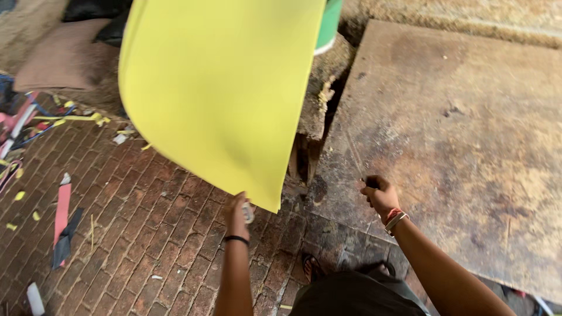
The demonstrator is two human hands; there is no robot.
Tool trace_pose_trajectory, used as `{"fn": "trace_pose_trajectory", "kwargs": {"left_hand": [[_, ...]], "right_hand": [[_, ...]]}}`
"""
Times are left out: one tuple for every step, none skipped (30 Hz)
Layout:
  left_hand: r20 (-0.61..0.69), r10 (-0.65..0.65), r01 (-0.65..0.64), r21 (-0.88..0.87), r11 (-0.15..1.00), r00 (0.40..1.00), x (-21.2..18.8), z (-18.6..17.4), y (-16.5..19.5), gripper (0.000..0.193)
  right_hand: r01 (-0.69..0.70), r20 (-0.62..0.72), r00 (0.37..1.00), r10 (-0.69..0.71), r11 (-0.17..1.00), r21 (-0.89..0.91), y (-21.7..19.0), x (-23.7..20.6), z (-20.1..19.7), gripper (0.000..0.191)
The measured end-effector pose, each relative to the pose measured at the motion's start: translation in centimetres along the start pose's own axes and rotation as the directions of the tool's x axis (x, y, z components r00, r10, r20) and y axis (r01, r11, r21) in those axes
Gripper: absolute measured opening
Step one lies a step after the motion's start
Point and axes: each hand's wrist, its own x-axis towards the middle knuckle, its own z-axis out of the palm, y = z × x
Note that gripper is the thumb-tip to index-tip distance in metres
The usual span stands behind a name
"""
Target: The person lays a large yellow foam sheet on a work table, measures it with a tape measure, aligns a wooden batten across it, and cuts the foam along the batten using a hand saw. They reposition the foam and repeat measuring and cutting on additional sheets.
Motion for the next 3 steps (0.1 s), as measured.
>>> {"fn": "trace_pose_trajectory", "kwargs": {"left_hand": [[0.106, -0.058, 0.066, -0.072, 0.995, 0.993, -0.3, 1.8, -1.3, 0.023], [0.214, -0.109, 0.140, -0.136, 0.981, 0.971, -0.2, 3.8, -2.3, 0.027], [0.322, -0.151, 0.221, -0.193, 0.956, 0.935, -0.4, 5.2, -3.4, 0.032]], "right_hand": [[-0.048, -0.015, 0.999, 0.048, 0.998, 0.038, 0.7, -0.7, -0.9, 0.042], [-0.103, -0.040, 0.994, 0.104, 0.994, 0.021, 1.2, -1.4, -1.4, 0.043], [-0.157, -0.066, 0.985, 0.157, 0.988, 0.006, 1.6, -2.0, -1.8, 0.044]]}}
